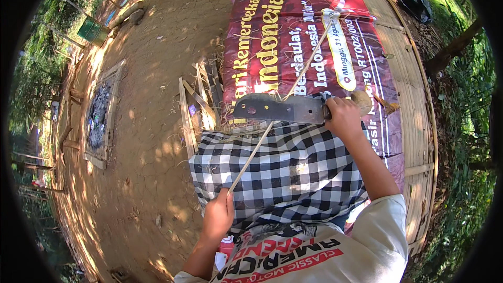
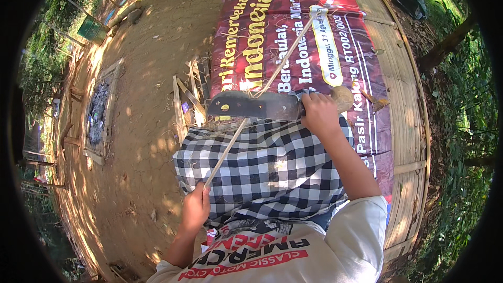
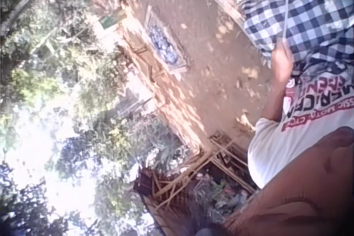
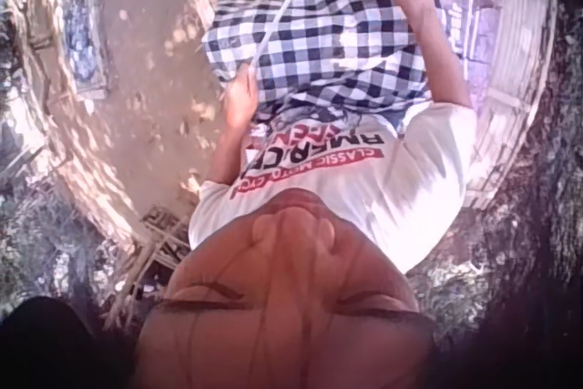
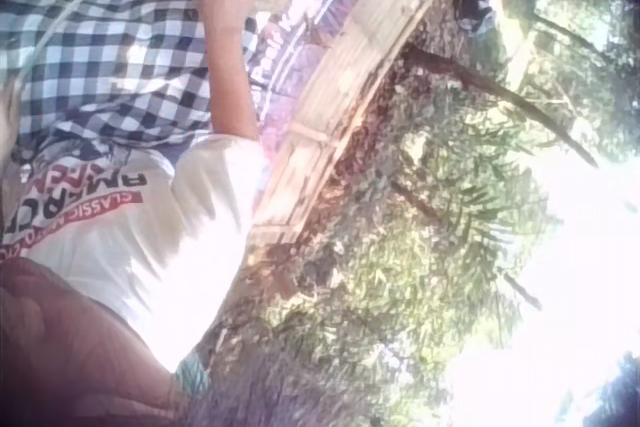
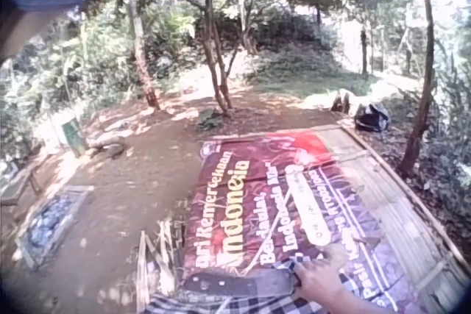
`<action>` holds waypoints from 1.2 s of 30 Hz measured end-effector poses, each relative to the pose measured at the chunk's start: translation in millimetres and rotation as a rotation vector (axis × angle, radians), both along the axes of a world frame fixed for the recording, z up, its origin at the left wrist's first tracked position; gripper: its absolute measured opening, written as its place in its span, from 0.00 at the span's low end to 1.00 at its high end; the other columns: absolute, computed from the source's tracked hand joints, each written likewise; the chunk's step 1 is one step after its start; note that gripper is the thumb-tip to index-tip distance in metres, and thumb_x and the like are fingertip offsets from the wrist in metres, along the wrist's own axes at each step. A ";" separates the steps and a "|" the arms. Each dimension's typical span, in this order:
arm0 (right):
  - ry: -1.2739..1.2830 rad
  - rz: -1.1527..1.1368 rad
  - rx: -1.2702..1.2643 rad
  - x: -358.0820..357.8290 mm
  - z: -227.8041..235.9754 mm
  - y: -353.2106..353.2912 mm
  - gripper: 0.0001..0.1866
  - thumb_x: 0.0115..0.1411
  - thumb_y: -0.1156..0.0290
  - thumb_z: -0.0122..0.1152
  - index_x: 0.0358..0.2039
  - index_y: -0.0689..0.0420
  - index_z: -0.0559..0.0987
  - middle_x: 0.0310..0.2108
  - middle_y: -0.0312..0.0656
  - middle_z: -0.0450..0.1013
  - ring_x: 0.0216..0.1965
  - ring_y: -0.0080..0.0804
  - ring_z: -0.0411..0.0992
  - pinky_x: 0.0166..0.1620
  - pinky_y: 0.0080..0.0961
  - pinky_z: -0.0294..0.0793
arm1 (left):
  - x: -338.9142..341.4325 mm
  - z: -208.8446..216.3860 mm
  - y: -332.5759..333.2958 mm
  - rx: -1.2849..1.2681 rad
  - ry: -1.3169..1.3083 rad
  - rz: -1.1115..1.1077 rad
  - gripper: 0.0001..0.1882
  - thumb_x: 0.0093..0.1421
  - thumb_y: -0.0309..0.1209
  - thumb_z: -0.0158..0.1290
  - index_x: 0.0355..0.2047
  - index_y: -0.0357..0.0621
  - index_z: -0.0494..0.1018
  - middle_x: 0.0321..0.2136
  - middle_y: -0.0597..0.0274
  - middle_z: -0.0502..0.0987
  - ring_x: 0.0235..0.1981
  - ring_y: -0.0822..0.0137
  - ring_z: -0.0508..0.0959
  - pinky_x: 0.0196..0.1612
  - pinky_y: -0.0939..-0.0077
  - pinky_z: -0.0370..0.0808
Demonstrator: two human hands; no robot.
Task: The person whittles a thin wooden stick using a large knife, shaving off layers of wood while holding the stick in their other hand.
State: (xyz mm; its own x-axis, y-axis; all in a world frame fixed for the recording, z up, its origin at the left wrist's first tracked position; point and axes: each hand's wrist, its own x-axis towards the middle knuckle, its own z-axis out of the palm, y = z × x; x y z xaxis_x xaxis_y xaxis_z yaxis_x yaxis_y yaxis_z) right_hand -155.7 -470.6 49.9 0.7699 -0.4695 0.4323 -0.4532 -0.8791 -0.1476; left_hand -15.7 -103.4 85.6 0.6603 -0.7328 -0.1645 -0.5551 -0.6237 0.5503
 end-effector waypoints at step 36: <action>0.051 -0.064 0.021 3.5 22.0 19.8 0.13 0.43 0.75 0.62 0.30 0.59 0.70 0.26 0.43 0.71 0.28 0.39 0.74 0.31 0.31 0.74 | -5.1 -32.2 40.2 -0.046 0.068 0.072 0.09 0.64 0.30 0.47 0.29 0.39 0.68 0.15 0.44 0.70 0.20 0.42 0.74 0.21 0.57 0.67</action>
State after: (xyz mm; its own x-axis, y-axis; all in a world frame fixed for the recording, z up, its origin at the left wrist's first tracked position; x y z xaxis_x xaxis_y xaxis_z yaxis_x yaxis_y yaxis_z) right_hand -152.2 -450.9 71.9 0.7588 -0.5269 0.3829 -0.5156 -0.8451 -0.1413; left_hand -20.8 -63.1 53.3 0.6999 -0.6917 -0.1780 -0.4699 -0.6336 0.6146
